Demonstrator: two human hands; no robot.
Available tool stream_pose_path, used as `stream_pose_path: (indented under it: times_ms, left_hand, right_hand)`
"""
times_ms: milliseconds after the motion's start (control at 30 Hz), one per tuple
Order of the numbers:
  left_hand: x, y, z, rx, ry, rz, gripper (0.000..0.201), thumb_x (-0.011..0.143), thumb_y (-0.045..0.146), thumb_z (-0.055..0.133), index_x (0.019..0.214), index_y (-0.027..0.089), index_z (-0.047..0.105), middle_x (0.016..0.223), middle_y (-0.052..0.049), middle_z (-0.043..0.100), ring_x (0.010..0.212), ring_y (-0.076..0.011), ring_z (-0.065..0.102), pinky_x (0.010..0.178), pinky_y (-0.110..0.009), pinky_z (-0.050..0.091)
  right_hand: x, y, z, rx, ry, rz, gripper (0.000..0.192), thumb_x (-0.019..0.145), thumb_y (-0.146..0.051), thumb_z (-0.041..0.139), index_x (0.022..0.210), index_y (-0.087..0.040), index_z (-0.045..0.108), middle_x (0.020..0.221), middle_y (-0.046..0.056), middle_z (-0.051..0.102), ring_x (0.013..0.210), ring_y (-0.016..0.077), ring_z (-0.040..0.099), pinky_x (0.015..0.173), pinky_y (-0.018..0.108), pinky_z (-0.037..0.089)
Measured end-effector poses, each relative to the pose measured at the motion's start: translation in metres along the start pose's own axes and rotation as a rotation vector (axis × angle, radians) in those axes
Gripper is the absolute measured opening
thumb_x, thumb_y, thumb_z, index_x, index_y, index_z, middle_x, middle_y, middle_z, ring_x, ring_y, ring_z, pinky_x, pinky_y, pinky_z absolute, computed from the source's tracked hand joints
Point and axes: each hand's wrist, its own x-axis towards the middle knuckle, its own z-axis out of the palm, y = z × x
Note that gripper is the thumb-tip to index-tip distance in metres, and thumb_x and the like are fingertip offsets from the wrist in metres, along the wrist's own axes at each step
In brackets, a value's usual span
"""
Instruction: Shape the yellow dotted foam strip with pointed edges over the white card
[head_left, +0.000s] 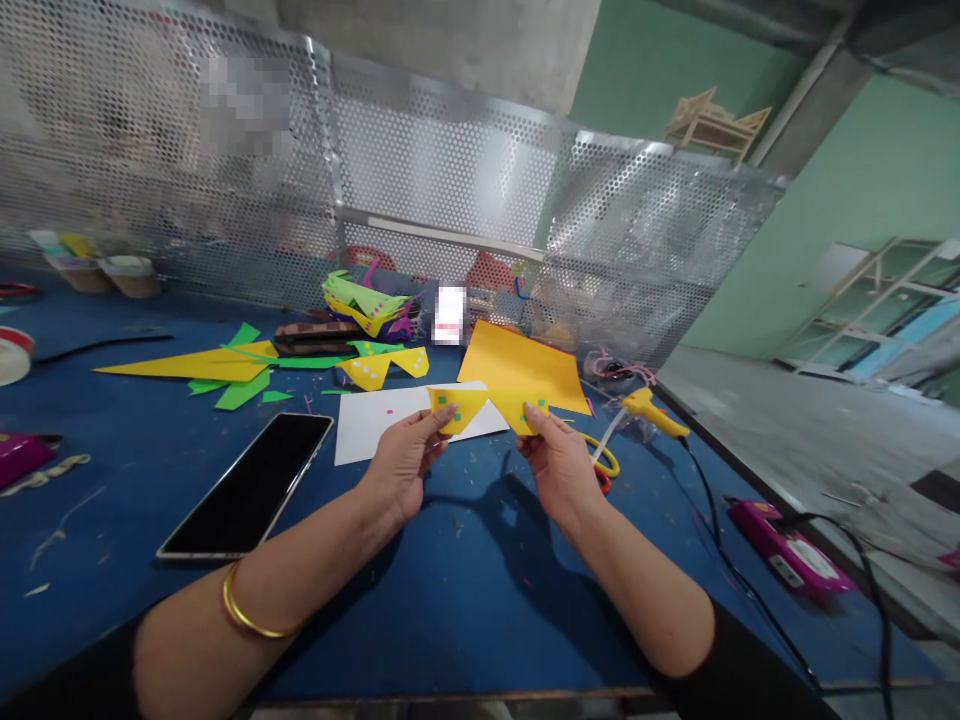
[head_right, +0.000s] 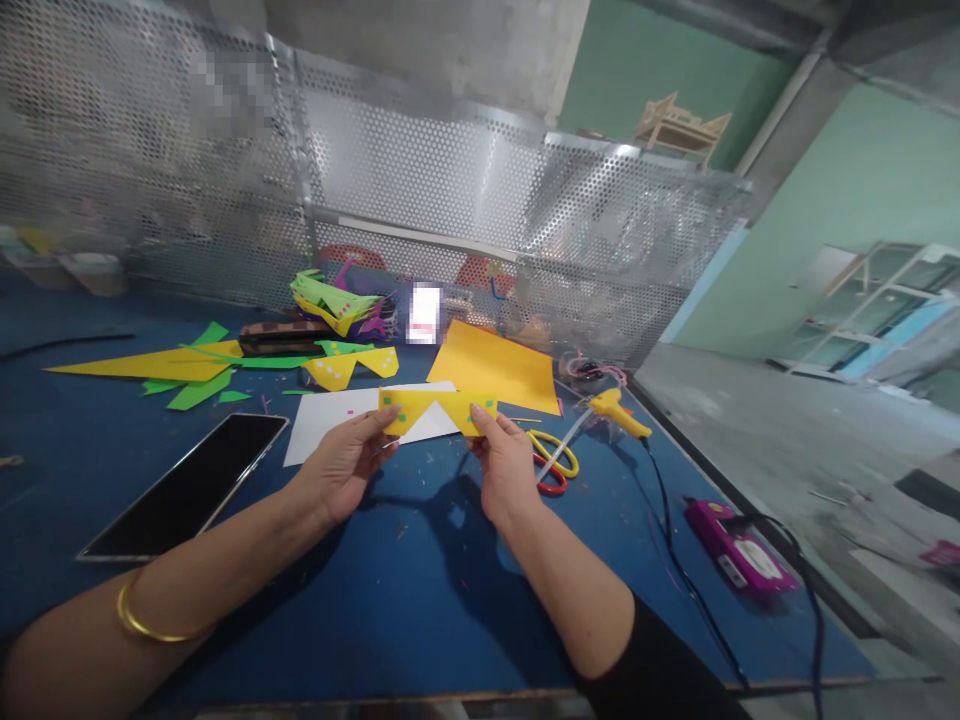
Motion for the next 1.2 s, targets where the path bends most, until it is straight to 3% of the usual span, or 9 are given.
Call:
stream_pose_path:
  times_ms: [200, 500, 733, 867, 933, 1033, 1200]
  left_hand:
    - [-0.001, 0.002, 0.003, -0.057, 0.074, -0.026, 0.026, 0.062, 0.02, 0.089, 0.082, 0.015, 0.074, 0.086, -0.005, 0.075, 0.07, -0.0115, 0.064, 0.059, -0.02, 0.047]
    - [0.002, 0.002, 0.004, -0.044, 0.072, 0.006, 0.021, 0.062, 0.018, 0.088, 0.078, 0.015, 0.074, 0.087, -0.005, 0.075, 0.07, -0.0112, 0.063, 0.059, -0.019, 0.046]
    - [0.003, 0.007, 0.003, -0.054, 0.074, 0.005, 0.011, 0.073, 0.02, 0.082, 0.074, 0.017, 0.072, 0.088, -0.007, 0.074, 0.071, -0.0128, 0.063, 0.058, -0.02, 0.046]
    - [0.003, 0.009, 0.003, -0.053, 0.088, 0.007, 0.012, 0.072, 0.02, 0.082, 0.074, 0.017, 0.071, 0.088, -0.006, 0.074, 0.071, -0.0125, 0.063, 0.059, -0.021, 0.045]
    - [0.003, 0.009, 0.003, -0.051, 0.09, 0.014, 0.014, 0.07, 0.019, 0.084, 0.075, 0.016, 0.071, 0.087, -0.006, 0.074, 0.073, -0.0125, 0.064, 0.06, -0.021, 0.045]
    - [0.003, 0.009, 0.004, -0.047, 0.085, 0.022, 0.017, 0.068, 0.018, 0.085, 0.076, 0.016, 0.071, 0.088, -0.005, 0.074, 0.075, -0.0125, 0.065, 0.061, -0.02, 0.046]
    - [0.005, 0.007, 0.002, -0.044, 0.093, 0.022, 0.019, 0.067, 0.018, 0.086, 0.078, 0.015, 0.071, 0.089, -0.006, 0.073, 0.075, -0.0125, 0.065, 0.06, -0.02, 0.046]
  right_hand:
    - [-0.001, -0.001, 0.0, -0.024, 0.005, 0.002, 0.033, 0.051, -0.035, 0.09, 0.073, -0.019, 0.071, 0.076, 0.001, 0.074, 0.056, 0.0117, 0.058, 0.05, 0.024, 0.044]
    - [0.003, -0.004, 0.0, -0.034, 0.028, 0.008, 0.037, 0.054, -0.043, 0.087, 0.077, -0.021, 0.069, 0.078, 0.0, 0.075, 0.063, 0.0144, 0.063, 0.051, 0.025, 0.044]
    - [0.006, -0.006, -0.004, -0.024, 0.059, 0.051, 0.046, 0.062, -0.062, 0.078, 0.078, -0.02, 0.071, 0.074, 0.002, 0.072, 0.06, 0.0132, 0.061, 0.054, 0.025, 0.046]
    - [0.012, -0.008, -0.01, -0.152, 0.131, -0.16, 0.042, 0.063, -0.053, 0.081, 0.093, -0.025, 0.073, 0.087, 0.0, 0.073, 0.075, 0.0141, 0.064, 0.066, 0.025, 0.048]
    - [0.016, -0.012, -0.013, -0.287, 0.022, -0.316, 0.038, 0.068, -0.048, 0.078, 0.099, -0.027, 0.074, 0.1, 0.001, 0.073, 0.09, 0.0168, 0.065, 0.078, 0.029, 0.049]
    - [0.022, -0.021, -0.018, -0.561, -0.153, -0.479, 0.023, 0.075, -0.044, 0.072, 0.088, -0.025, 0.075, 0.1, 0.003, 0.073, 0.099, 0.0208, 0.063, 0.091, 0.035, 0.046]
    - [0.028, -0.033, -0.022, -0.861, -0.285, -0.561, 0.021, 0.078, -0.042, 0.065, 0.071, -0.023, 0.069, 0.088, 0.004, 0.072, 0.09, 0.0225, 0.063, 0.087, 0.036, 0.045]
